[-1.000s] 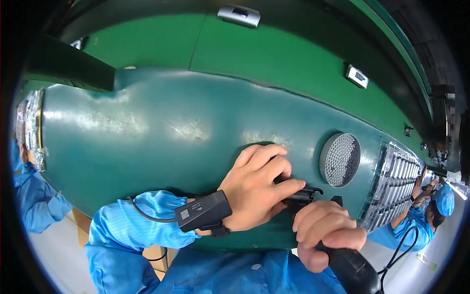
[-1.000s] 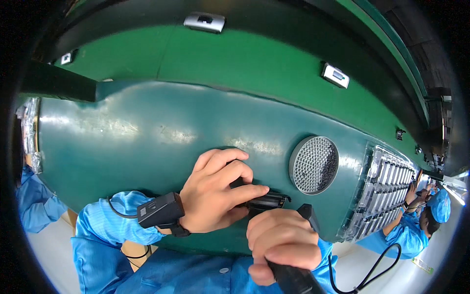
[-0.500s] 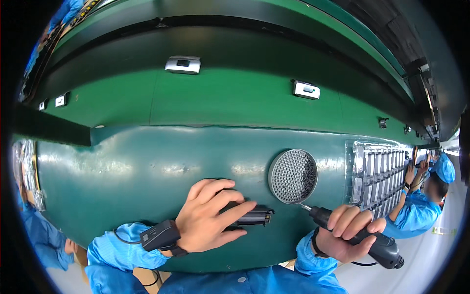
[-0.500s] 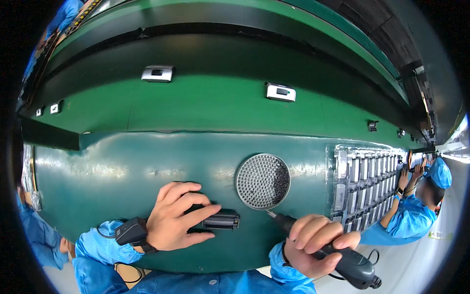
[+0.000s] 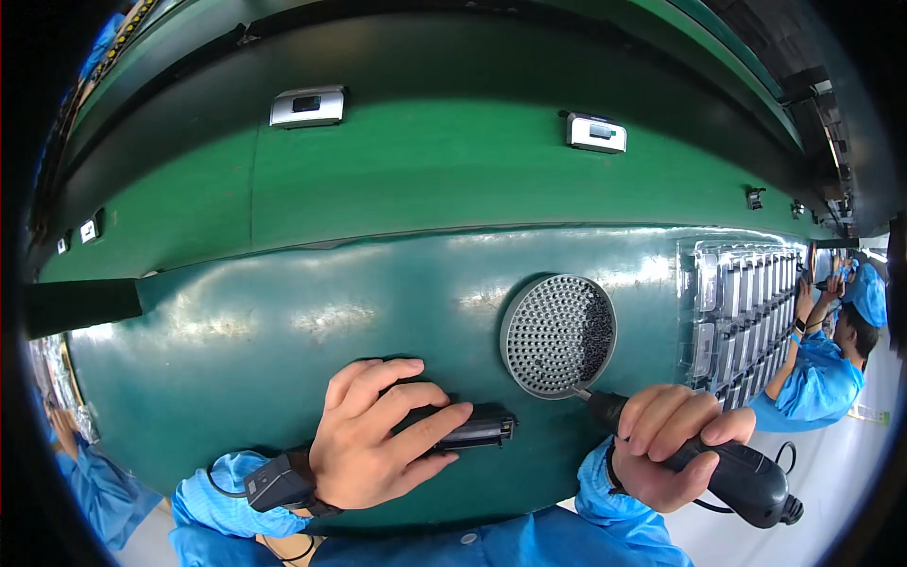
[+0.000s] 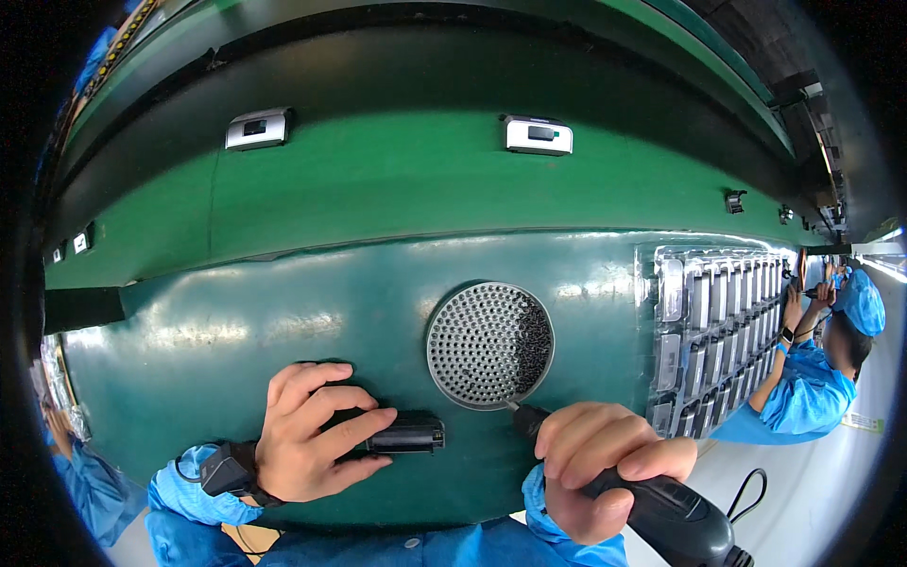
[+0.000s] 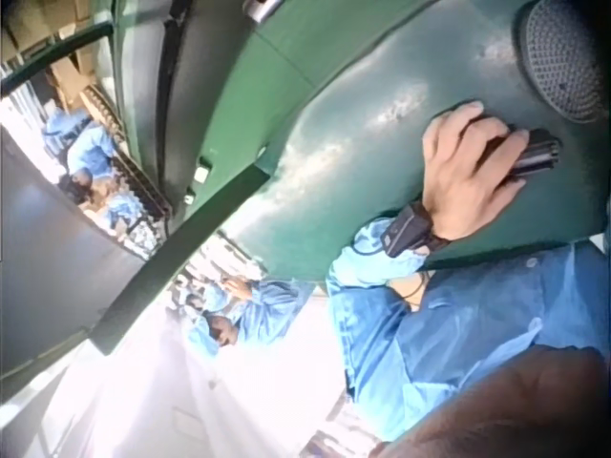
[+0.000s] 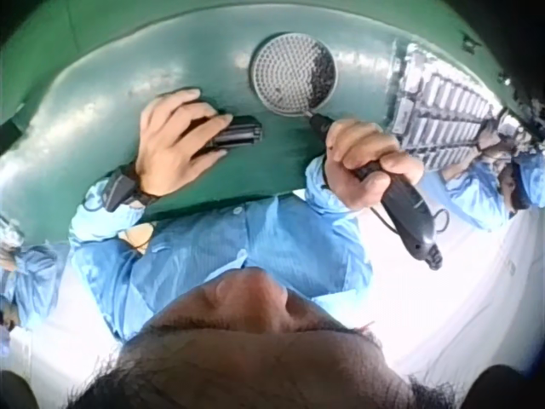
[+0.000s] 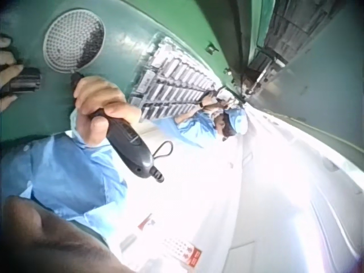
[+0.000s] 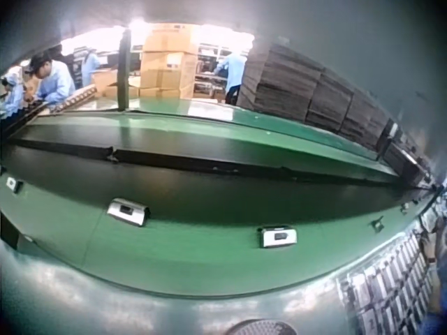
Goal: Use an electric screwdriver to secure components into small plastic housings on an assembly line.
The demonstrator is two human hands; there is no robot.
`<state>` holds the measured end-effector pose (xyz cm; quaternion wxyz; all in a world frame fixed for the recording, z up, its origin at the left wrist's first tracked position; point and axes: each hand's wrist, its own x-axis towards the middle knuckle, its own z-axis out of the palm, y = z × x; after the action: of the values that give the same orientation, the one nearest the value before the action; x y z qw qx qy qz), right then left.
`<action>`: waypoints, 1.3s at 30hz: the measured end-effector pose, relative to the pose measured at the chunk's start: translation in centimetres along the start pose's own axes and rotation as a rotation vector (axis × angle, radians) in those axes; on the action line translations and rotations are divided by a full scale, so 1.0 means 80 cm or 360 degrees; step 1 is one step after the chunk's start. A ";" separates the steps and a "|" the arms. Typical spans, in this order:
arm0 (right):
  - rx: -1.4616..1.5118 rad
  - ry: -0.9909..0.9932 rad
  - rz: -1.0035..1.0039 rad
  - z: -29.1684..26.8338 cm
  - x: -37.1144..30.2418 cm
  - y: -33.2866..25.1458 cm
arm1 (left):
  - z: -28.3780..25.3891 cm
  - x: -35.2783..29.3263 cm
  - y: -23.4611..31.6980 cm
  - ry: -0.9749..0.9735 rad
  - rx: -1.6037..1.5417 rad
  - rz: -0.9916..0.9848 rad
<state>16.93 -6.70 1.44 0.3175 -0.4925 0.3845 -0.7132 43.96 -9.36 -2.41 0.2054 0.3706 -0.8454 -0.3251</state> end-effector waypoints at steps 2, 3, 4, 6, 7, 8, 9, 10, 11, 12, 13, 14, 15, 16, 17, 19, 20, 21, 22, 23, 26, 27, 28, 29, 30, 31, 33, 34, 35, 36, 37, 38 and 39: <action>-0.0003 0.0017 0.0038 0.002 0.001 -0.002 | -0.002 0.000 0.002 -0.0013 -0.0011 -0.0028; -0.0008 0.0031 0.0073 0.004 0.001 -0.003 | -0.004 -0.001 0.003 -0.0021 -0.0021 -0.0054; -0.0004 0.0029 0.0072 0.004 0.000 -0.003 | -0.003 -0.001 0.004 -0.0019 -0.0018 -0.0055; 0.0005 0.0079 0.0124 0.005 -0.001 -0.004 | -0.003 -0.002 0.005 -0.0013 -0.0014 -0.0057; 0.0006 0.0076 0.0123 0.005 -0.001 -0.004 | -0.003 -0.002 0.004 -0.0010 -0.0014 -0.0057; 0.0003 0.0068 0.0154 0.004 -0.001 -0.004 | -0.003 -0.002 0.003 -0.0015 -0.0016 -0.0053; -0.0001 0.0059 0.0185 0.004 -0.001 -0.004 | -0.003 -0.003 0.003 -0.0019 -0.0019 -0.0050; 0.0000 0.0056 0.0184 0.005 -0.001 -0.004 | -0.003 -0.002 0.002 -0.0016 -0.0019 -0.0050; -0.0010 0.0071 0.0186 0.005 -0.001 -0.004 | -0.003 -0.002 0.002 -0.0012 -0.0021 -0.0047; -0.0020 0.0085 0.0189 0.005 -0.001 -0.004 | -0.003 -0.002 0.002 -0.0009 -0.0024 -0.0043; -0.0020 0.0083 0.0189 0.006 0.000 -0.003 | -0.003 -0.002 0.002 -0.0008 -0.0024 -0.0045; -0.0020 0.0068 0.0186 0.006 0.000 -0.003 | -0.003 -0.003 0.002 -0.0005 -0.0021 -0.0045; -0.0021 0.0054 0.0183 0.005 0.000 -0.002 | -0.003 -0.003 0.003 -0.0003 -0.0017 -0.0045; -0.0021 0.0053 0.0183 0.005 0.000 -0.003 | -0.002 -0.003 0.002 -0.0002 -0.0018 -0.0045; -0.0021 0.0046 0.0181 0.006 0.000 -0.003 | -0.001 -0.003 0.002 0.0011 -0.0010 -0.0031; -0.0021 0.0039 0.0180 0.006 0.000 -0.003 | 0.001 -0.002 0.001 0.0024 -0.0005 -0.0018; -0.0046 0.0065 0.0183 0.007 0.000 -0.003 | 0.002 -0.001 0.001 0.0030 -0.0006 -0.0012; -0.0072 0.0091 0.0186 0.009 0.000 -0.004 | 0.002 -0.001 0.000 0.0037 -0.0008 -0.0006; -0.0072 0.0091 0.0187 0.011 0.000 -0.005 | 0.002 -0.001 0.001 0.0037 -0.0009 -0.0007; -0.0102 0.0054 0.0200 0.013 0.001 -0.005 | 0.002 -0.002 0.001 0.0031 -0.0011 -0.0015; -0.0194 0.0018 0.0202 0.022 0.006 -0.003 | 0.002 -0.004 0.001 0.0046 -0.0028 -0.0029; -0.0134 0.0032 0.0195 0.021 0.004 -0.002 | 0.001 -0.005 0.001 0.0057 -0.0033 -0.0038; -0.0072 0.0032 0.0185 0.018 0.005 0.000 | 0.002 -0.006 0.001 0.0084 -0.0042 -0.0041; -0.0018 0.0026 0.0151 0.009 0.002 -0.001 | 0.002 -0.006 0.000 0.0085 -0.0042 -0.0023; 0.0059 0.0036 0.0117 0.002 0.002 -0.004 | 0.002 -0.007 0.001 0.0087 -0.0041 -0.0009; 0.0103 0.0052 0.0084 0.002 0.000 -0.009 | 0.002 -0.008 -0.001 0.0104 -0.0042 -0.0018; 0.0189 0.0010 0.0035 0.003 0.001 -0.016 | 0.003 -0.011 -0.002 0.0138 -0.0069 0.0018; 0.0220 0.0001 0.0011 0.008 -0.001 -0.018 | 0.003 -0.010 -0.003 0.0143 -0.0067 0.0009; 0.0295 -0.0059 -0.0023 0.012 -0.005 -0.018 | 0.003 -0.009 -0.003 0.0144 -0.0081 0.0018; 0.0370 -0.0117 -0.0055 0.018 -0.010 -0.017 | 0.003 -0.009 -0.003 0.0143 -0.0095 0.0026; 0.0386 -0.0115 -0.0116 0.026 -0.016 -0.013 | 0.003 -0.009 -0.002 0.0143 -0.0088 0.0013; 0.0373 -0.0231 -0.0101 0.032 -0.019 -0.011 | 0.004 -0.010 -0.002 0.0158 -0.0088 0.0022; 0.0373 -0.0281 -0.0147 0.037 -0.023 -0.007 | 0.004 -0.011 -0.002 0.0172 -0.0089 0.0032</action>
<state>20.23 -5.58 1.69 0.3724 -0.5299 0.2462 -0.7210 44.39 -8.67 -2.82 0.2642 0.3733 -0.8274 -0.3260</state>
